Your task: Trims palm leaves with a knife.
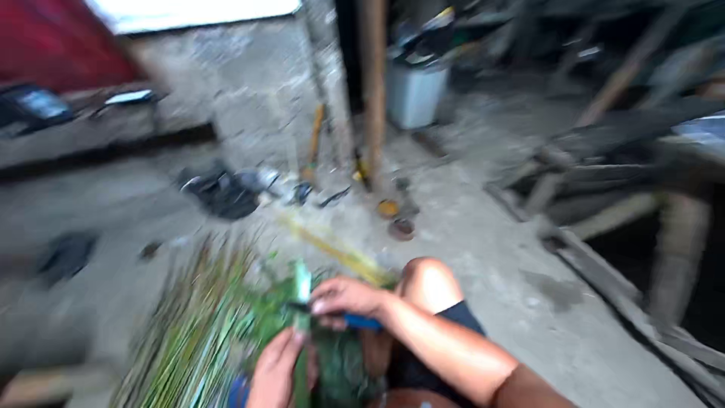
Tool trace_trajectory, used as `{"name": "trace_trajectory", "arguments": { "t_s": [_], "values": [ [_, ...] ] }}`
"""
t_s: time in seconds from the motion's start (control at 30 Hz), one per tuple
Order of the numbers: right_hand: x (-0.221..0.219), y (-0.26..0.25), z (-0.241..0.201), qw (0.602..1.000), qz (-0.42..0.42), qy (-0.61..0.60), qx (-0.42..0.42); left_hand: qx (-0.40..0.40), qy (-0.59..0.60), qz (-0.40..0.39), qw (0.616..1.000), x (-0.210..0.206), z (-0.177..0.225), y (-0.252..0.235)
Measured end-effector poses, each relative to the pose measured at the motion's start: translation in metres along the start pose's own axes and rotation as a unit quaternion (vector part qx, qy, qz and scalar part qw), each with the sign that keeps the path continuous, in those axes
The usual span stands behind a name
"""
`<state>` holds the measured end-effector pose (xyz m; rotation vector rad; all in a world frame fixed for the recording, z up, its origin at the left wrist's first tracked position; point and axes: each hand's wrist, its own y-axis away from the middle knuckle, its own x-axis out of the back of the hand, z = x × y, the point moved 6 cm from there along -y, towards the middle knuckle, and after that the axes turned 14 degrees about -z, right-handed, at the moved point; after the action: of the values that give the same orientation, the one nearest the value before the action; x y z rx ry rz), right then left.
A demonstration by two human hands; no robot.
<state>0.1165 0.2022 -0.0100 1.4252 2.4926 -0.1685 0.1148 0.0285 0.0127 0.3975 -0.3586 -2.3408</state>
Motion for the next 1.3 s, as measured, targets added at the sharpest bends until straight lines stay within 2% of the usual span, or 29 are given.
{"name": "trace_trajectory", "arguments": {
  "t_s": [0.03,0.23,0.37,0.47,0.57,0.7,0.9,0.97,1.03,1.13,1.2,1.3],
  "values": [
    [0.001,-0.001,-0.004,1.000,-0.025,-0.004,0.008,-0.021,0.023,-0.011,0.999,0.001,0.002,0.000],
    [0.003,0.002,-0.015,0.992,-0.092,-0.012,0.085,0.009,0.106,-0.062,0.992,-0.011,0.019,0.008],
    [0.008,-0.004,-0.017,0.986,-0.106,-0.028,0.123,0.011,0.128,-0.068,0.989,-0.016,0.018,0.017],
    [0.018,-0.003,-0.012,0.994,-0.058,-0.006,0.088,0.030,0.137,-0.072,0.987,-0.022,0.012,0.025],
    [0.019,-0.021,-0.011,0.998,-0.026,0.053,0.031,0.010,0.122,-0.039,0.992,-0.017,0.012,0.040],
    [0.010,-0.073,-0.007,0.996,-0.038,0.061,0.062,-0.044,0.101,0.033,0.993,0.013,0.000,0.063],
    [-0.005,-0.116,-0.017,1.000,0.013,0.006,0.005,-0.011,0.112,0.111,0.987,0.031,-0.015,0.106],
    [-0.012,-0.113,-0.016,1.000,-0.012,-0.012,-0.011,-0.013,0.096,0.135,0.986,0.035,-0.018,0.109],
    [-0.029,-0.103,-0.011,0.996,-0.083,-0.016,-0.017,-0.018,0.074,0.153,0.985,0.039,-0.016,0.107],
    [-0.059,-0.078,0.003,0.987,-0.160,-0.011,-0.010,-0.023,0.049,0.144,0.988,0.039,-0.011,0.099],
    [-0.064,-0.069,0.008,0.987,-0.160,-0.013,-0.002,-0.023,0.037,0.128,0.991,0.036,-0.009,0.092],
    [-0.050,-0.066,0.006,0.991,-0.131,-0.022,0.028,-0.017,0.041,0.095,0.994,0.029,-0.006,0.084]
  ]
}}
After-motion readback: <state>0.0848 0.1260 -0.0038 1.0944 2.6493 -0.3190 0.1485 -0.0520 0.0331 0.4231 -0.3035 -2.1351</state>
